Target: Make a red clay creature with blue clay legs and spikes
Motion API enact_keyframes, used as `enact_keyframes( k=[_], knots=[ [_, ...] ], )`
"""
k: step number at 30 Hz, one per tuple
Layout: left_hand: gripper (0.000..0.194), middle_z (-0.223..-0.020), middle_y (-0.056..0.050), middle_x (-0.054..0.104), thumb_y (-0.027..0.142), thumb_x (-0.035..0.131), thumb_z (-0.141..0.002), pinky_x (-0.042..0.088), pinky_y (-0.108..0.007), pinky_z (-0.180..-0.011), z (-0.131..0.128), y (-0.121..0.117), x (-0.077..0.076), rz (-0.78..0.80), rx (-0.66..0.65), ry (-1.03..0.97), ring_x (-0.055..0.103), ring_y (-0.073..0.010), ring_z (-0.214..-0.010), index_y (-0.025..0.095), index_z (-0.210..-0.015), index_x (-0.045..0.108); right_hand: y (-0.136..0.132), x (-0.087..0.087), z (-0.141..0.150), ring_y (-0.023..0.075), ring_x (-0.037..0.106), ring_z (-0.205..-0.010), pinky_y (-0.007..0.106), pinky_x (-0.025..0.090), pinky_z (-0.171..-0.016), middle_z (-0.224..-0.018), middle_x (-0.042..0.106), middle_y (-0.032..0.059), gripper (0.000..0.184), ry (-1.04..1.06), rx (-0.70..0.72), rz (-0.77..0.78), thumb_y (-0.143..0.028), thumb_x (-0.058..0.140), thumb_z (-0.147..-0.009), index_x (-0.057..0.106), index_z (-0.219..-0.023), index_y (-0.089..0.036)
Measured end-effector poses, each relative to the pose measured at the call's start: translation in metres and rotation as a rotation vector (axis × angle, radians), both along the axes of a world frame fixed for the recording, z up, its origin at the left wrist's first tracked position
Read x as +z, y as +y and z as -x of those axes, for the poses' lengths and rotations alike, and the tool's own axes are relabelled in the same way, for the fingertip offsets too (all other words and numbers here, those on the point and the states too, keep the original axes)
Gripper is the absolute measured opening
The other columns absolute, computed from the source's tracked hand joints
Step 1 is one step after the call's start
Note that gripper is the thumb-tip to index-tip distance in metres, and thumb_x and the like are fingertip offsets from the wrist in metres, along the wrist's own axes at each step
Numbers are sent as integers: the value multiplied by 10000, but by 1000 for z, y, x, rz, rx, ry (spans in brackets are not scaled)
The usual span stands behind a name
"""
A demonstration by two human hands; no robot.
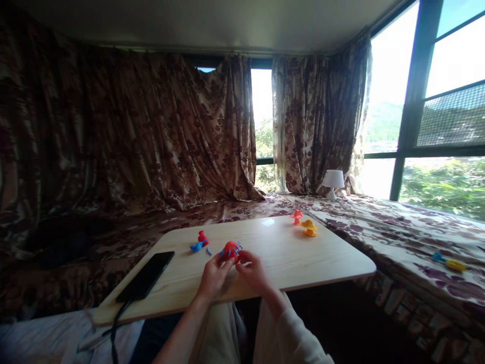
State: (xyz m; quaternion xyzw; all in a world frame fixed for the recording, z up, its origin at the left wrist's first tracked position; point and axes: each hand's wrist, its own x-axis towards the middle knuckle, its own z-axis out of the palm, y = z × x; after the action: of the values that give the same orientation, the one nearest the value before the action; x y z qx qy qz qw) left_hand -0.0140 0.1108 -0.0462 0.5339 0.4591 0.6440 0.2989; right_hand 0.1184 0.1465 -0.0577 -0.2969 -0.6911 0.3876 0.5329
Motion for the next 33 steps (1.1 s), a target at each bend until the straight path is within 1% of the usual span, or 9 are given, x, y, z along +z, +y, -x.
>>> enact_keyframes(
  k=[3, 6, 8, 10, 14, 17, 25, 30, 33],
  knots=[
    [286, -909, -92, 752, 277, 657, -711, 499, -346, -834, 0, 1, -1, 7, 4, -36, 683, -237, -879, 132, -956, 690, 0, 2, -4, 221, 654, -763, 360, 526, -699, -872, 719, 101, 325, 43, -42, 37, -323, 640, -695, 683, -957, -136],
    [292, -896, -95, 753, 281, 676, -698, 490, -347, -852, 1, 3, -3, 19, 15, -54, 684, -239, -889, 132, -950, 689, 1, 2, -7, 226, 650, -783, 356, 532, -677, -837, 704, 90, 302, 112, -166, 52, -394, 603, -745, 663, -931, -163],
    [280, -901, -99, 752, 278, 690, -685, 486, -349, -859, 0, 3, -2, 21, 19, -58, 682, -242, -896, 133, -924, 693, 1, 2, -6, 220, 638, -777, 342, 531, -652, -855, 678, 83, 269, 133, -270, 8, -387, 603, -750, 631, -918, -178],
    [272, -901, -99, 751, 275, 695, -678, 485, -348, -855, -1, 2, -1, 18, 22, -59, 680, -242, -894, 134, -910, 695, -1, 1, -3, 208, 624, -776, 330, 524, -642, -913, 643, 79, 234, 106, -328, -95, -329, 615, -742, 595, -929, -189],
    [290, -900, -95, 750, 286, 704, -668, 489, -350, -835, -1, -1, 2, 8, 23, -61, 672, -249, -902, 139, -918, 697, -9, 4, 5, 196, 595, -803, 332, 511, -683, -962, 582, 55, 207, -16, -367, -325, -194, 604, -737, 558, -938, -211],
    [293, -903, -101, 748, 293, 704, -669, 488, -358, -832, 1, 1, -1, 5, 17, -59, 668, -258, -905, 137, -916, 698, -14, 10, 8, 209, 577, -860, 351, 501, -758, -954, 562, 50, 161, -70, -430, -416, -157, 597, -748, 553, -892, -215],
    [349, -988, -116, 734, 338, 702, -685, 470, -368, -871, 5, 5, -7, -11, -5, -48, 649, -273, -975, 146, -976, 684, -18, 19, 9, 231, 563, -910, 364, 484, -804, -975, 563, 55, 205, -222, -467, -505, -121, 606, -768, 550, -934, -226],
    [299, -896, -96, 745, 346, 696, -687, 478, -349, -845, 5, 5, -7, -19, 0, -35, 666, -259, -903, 154, -916, 694, -17, 18, 5, 231, 577, -897, 351, 488, -784, -983, 580, 56, 181, -256, -512, -551, -140, 599, -785, 573, -939, -233],
    [276, -909, -83, 745, 318, 688, -691, 483, -347, -846, 4, 6, -7, -11, 4, -35, 670, -252, -903, 167, -923, 689, -16, 19, 4, 233, 574, -905, 356, 483, -791, -989, 581, 56, 168, -275, -514, -577, -155, 591, -794, 580, -941, -235]
  ],
)
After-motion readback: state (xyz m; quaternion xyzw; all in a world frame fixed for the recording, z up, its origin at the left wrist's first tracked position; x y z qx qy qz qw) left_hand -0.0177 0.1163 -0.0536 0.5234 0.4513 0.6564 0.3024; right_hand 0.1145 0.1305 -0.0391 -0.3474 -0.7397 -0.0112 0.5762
